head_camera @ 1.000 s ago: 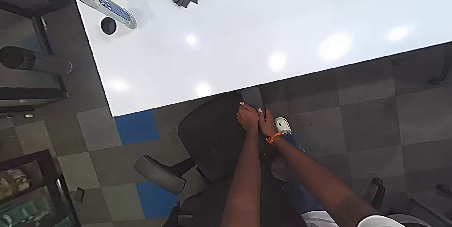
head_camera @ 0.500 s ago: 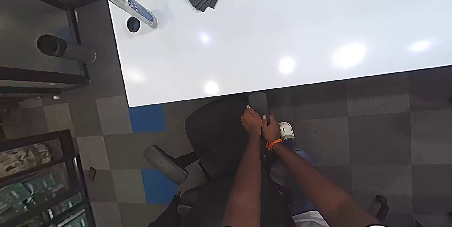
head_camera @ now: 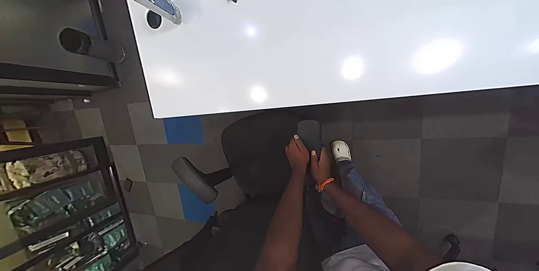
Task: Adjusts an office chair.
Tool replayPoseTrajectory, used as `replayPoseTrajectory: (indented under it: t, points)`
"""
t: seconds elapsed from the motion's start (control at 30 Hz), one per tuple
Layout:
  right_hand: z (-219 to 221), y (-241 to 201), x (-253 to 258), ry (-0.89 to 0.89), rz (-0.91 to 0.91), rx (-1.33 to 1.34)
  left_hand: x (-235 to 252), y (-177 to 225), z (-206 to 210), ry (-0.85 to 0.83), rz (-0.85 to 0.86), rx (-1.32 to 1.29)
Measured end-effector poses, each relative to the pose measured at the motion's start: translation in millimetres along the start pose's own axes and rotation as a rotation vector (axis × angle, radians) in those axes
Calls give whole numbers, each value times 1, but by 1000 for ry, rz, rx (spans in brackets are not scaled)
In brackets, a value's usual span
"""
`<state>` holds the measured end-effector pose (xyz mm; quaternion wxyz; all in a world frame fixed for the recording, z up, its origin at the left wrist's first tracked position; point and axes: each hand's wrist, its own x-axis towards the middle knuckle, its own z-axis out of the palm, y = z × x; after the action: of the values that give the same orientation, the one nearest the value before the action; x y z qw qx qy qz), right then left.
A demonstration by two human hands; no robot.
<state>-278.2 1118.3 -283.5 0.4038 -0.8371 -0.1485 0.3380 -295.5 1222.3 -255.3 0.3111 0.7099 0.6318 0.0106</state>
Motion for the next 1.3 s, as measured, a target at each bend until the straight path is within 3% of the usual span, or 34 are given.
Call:
replayPoseTrajectory:
  t: [0.23, 0.37, 0.5, 0.6, 0.67, 0.77, 1.0, 1.1, 1.3]
  points:
    - [6, 20, -37, 70, 22, 33, -22, -20, 9, 15, 123, 50]
    - [3, 18, -42, 61, -25, -31, -30, -24, 4, 38, 100, -24]
    - [-10, 32, -42, -113, -104, 38, -39, -35, 5, 94, 44, -90]
    - [-32, 67, -27, -410, -63, 332, -49, -45, 3, 81, 72, -109]
    - [-24, 104, -11, -348, -46, 482, -55, -52, 5, 69, 94, -181]
    - [4, 138, -5, -331, -116, 442, -61, -59, 7, 20, 106, -259]
    - [52, 143, 9, -466, 68, 776, -64, -64, 8, 36, 100, -235]
    - [57, 156, 13, -475, 80, 759, -67, -59, 10, 25, 94, -232]
    - [57, 138, 11, -453, 69, 625, -69, -61, 6, 55, 80, -197]
